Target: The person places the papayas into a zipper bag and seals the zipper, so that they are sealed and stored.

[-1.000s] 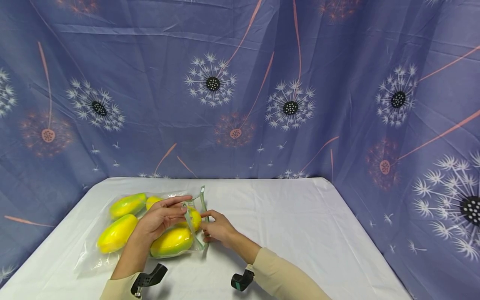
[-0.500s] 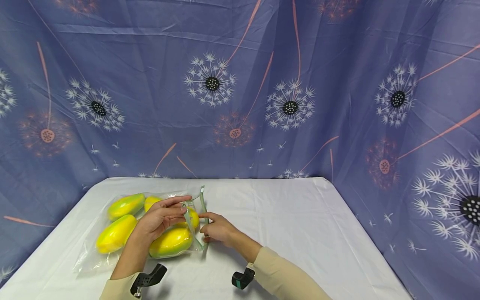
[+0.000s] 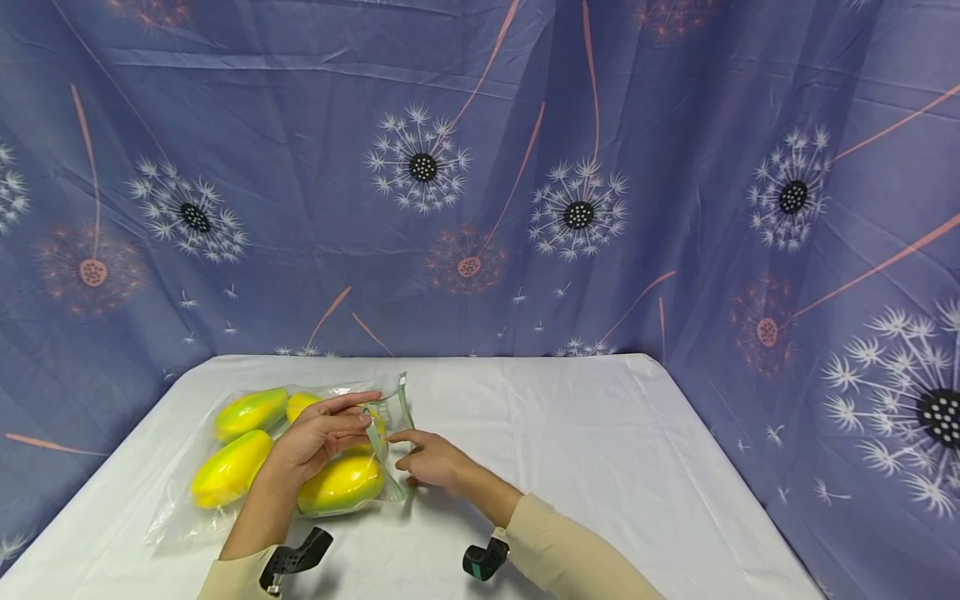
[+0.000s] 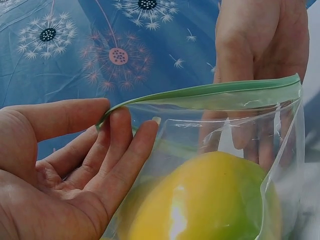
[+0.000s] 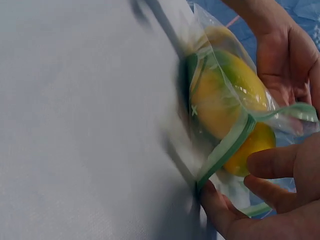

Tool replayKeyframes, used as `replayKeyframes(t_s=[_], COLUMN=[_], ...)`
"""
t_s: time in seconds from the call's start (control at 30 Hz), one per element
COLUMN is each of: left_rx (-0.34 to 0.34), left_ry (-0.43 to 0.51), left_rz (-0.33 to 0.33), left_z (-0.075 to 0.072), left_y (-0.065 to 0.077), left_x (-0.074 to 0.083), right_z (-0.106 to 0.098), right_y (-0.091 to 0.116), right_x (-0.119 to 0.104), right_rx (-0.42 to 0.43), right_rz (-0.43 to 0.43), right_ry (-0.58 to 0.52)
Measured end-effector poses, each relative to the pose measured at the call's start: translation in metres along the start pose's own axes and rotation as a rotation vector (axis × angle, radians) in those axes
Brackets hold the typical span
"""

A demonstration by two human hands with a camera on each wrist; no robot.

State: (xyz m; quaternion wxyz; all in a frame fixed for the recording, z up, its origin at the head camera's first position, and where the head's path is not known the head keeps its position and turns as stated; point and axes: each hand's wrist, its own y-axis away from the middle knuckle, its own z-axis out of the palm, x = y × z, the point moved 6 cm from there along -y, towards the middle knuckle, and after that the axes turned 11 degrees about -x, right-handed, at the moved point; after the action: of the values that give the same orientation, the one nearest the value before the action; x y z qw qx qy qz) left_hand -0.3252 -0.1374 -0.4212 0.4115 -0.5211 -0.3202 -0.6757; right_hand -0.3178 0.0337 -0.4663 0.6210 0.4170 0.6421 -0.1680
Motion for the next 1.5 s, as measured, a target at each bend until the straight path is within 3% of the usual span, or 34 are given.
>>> replayKeyframes(t_s=[0.2,0.4,0.77,1.0,1.33,1.5], left_rx=[-0.009,-0.052,-0.103,-0.169,-0.233,-0.223], left_ry=[-0.01,-0.024,-0.041,-0.089,-0.178,-0.177], left_rz=[-0.007,-0.008,-0.074,-0.124,-0.194,-0.204], left_z=[0.0,0.003,0.015,0.021,0.03,0.036], left_y=[0.0,-0.001,-0.005,-0.007,-0.011,-0.014], left_x=[-0.002,-0.001,-0.004,-0.011,-0.012,-0.014], right_z=[-0.004,-0.013,-0.038,-0.052,-0.061,-0.061], right_y=[0.002,0.006,0.014,0.021,0.025,0.025], right_x=[0.003,0.003,0.004,0.006,0.001,0.0], right_rx=[-0.003,-0.025,0.028,0.043,0.059,0.059], right_rz=[0.011,0.008,-0.005,0.016,0.014,0.02], right_ry=[-0.13,-0.188,-0.144,-0.111,-0.089,-0.076])
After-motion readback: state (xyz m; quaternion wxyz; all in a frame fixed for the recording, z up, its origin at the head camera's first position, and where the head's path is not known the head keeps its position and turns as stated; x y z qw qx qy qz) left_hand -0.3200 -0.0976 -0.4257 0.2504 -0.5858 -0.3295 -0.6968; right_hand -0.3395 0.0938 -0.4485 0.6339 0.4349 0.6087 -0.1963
